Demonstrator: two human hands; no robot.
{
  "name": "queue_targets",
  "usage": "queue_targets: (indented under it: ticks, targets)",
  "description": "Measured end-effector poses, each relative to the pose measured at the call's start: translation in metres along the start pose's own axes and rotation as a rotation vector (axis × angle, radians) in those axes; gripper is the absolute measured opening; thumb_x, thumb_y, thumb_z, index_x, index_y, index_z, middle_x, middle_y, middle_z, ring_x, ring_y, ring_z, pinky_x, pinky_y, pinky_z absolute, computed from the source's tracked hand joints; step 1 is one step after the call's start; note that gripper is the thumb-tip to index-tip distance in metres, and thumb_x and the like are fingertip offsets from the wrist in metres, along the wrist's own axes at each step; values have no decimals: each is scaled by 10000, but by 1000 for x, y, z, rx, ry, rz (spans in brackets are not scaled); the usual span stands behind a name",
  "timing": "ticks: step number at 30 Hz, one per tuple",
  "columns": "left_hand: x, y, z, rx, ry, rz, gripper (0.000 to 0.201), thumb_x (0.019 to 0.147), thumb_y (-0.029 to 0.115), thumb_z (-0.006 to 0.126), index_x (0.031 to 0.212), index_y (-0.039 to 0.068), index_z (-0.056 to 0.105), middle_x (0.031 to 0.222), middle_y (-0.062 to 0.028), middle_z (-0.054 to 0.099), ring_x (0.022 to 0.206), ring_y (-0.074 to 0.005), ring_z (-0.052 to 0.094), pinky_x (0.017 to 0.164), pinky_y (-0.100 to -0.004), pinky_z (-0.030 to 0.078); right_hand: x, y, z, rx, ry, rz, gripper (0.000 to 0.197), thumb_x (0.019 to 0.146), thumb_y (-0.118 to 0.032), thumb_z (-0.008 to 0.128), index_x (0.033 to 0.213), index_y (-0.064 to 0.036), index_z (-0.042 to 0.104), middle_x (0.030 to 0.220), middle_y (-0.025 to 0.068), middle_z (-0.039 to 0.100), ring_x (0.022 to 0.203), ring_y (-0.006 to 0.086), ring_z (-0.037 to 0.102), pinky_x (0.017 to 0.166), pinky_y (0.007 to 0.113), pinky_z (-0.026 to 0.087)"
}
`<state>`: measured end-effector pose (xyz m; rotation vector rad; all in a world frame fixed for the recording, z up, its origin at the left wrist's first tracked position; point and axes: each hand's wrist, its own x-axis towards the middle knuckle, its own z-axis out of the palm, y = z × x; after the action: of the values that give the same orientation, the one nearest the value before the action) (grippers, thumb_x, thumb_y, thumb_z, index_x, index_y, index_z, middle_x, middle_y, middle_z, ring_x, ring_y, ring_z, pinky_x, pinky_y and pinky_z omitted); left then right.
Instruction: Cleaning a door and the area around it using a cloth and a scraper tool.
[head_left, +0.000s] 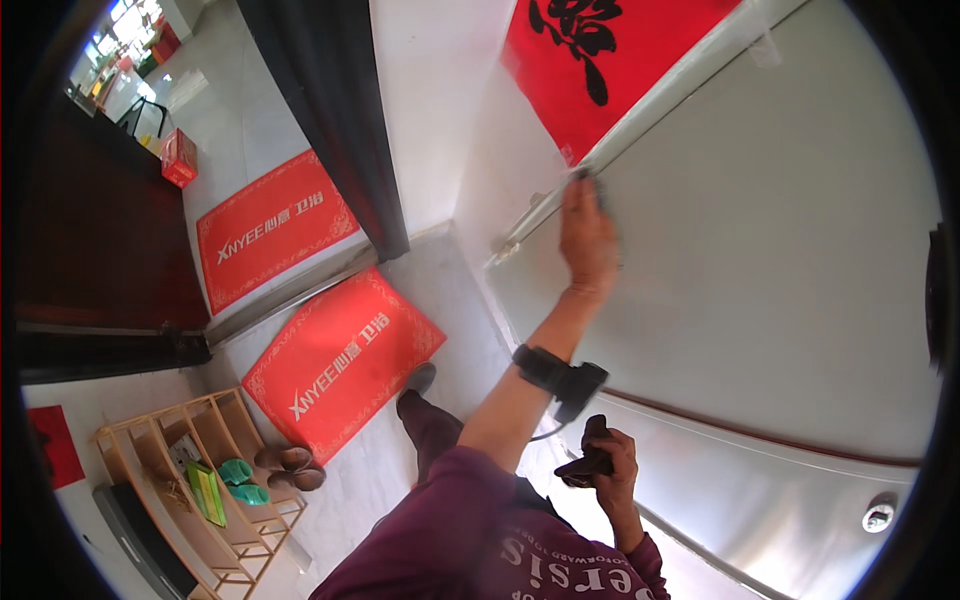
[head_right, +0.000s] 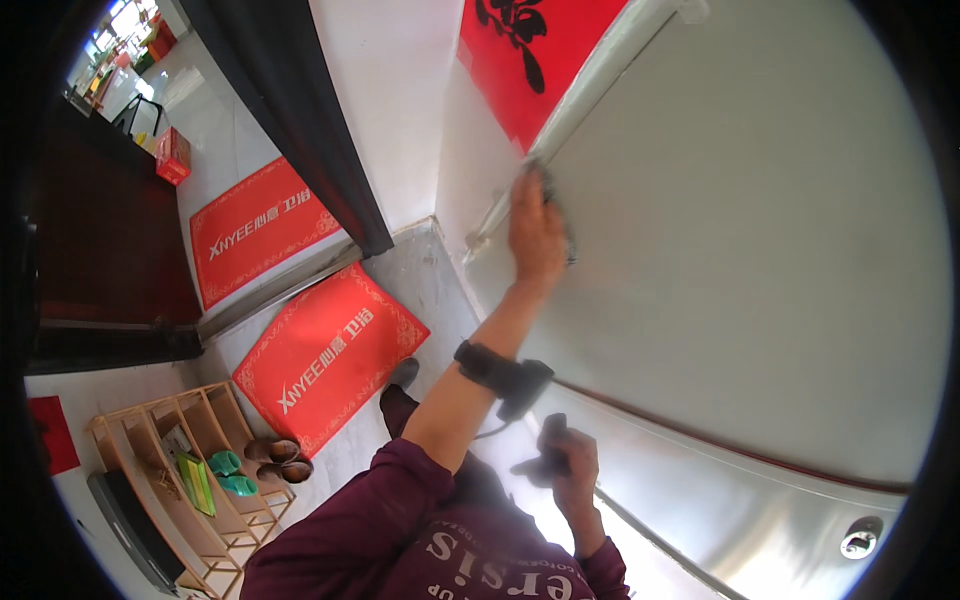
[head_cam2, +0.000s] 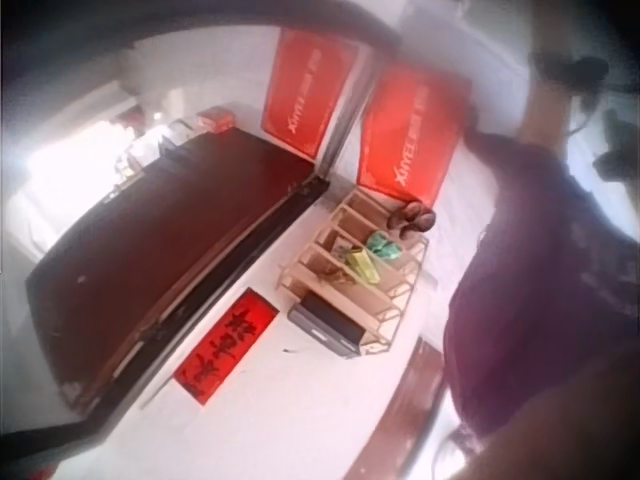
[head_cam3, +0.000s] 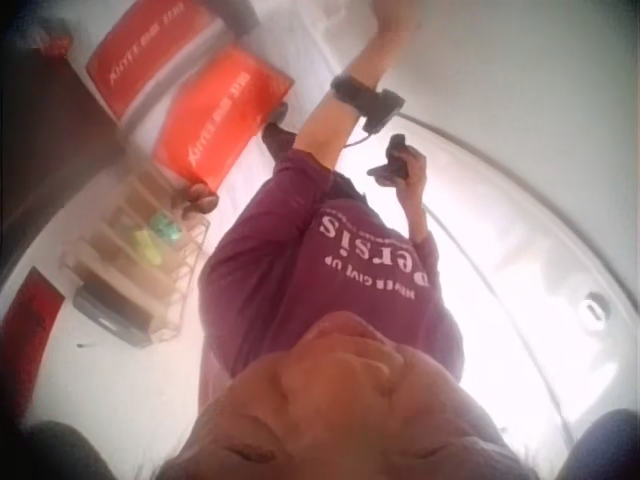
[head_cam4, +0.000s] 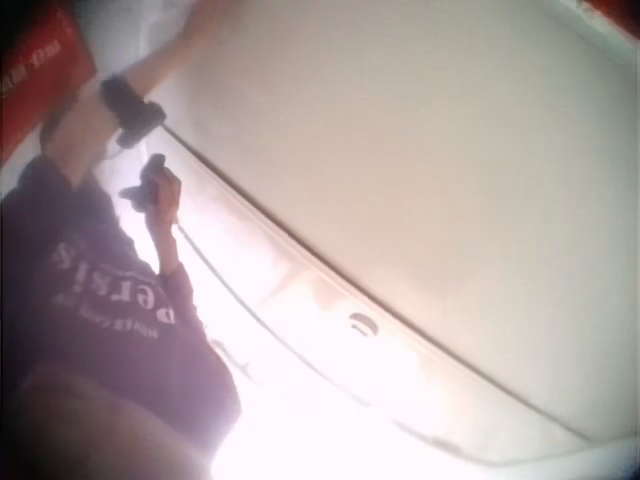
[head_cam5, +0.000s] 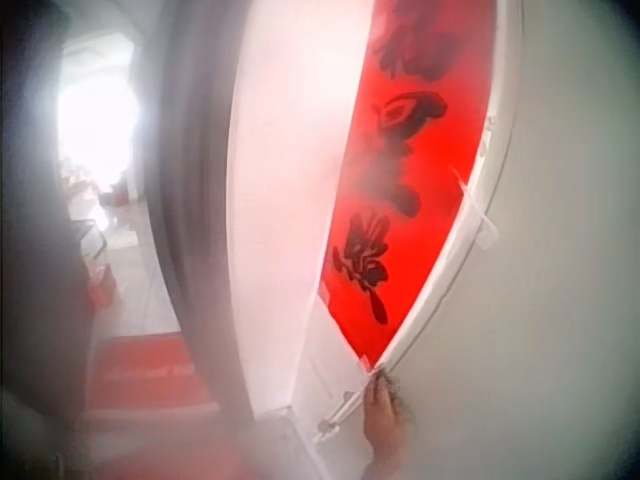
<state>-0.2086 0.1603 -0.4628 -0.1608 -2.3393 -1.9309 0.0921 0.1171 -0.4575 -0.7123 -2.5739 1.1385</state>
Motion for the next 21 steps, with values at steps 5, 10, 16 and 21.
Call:
queue_targets:
  ticks: [5,10,16,21]
  targets:
    - [0,-17,15,79,274,318,371,757,-23,430,1124,10,470,1116,-160,502,1014,-311,488,818,-379,432,1,9,9,-100,-79,-21,416,503,1,705,888,-98,584,971,119,551,955,284,513,808,343,420]
    - [-8,-129,15,167,-22,-131,339,777,25,431,1112,19,481,1154,-158,490,1028,-310,490,827,-372,427,-5,26,34,47,-292,144,423,494,48,640,894,-84,595,987,124,534,964,281,500,813,339,418]
    - [-16,-91,24,109,161,174,353,772,31,426,1122,10,471,1141,-148,493,1023,-310,489,826,-372,425,2,25,41,50,-370,299,407,509,24,650,900,-75,595,994,121,537,977,283,489,827,348,411]
    - [-6,-149,18,229,-146,-215,380,747,-3,432,1126,-10,464,1156,-171,478,1043,-312,474,847,-367,414,5,40,57,119,-394,288,394,518,-5,683,895,-79,594,973,104,561,977,278,488,823,357,411]
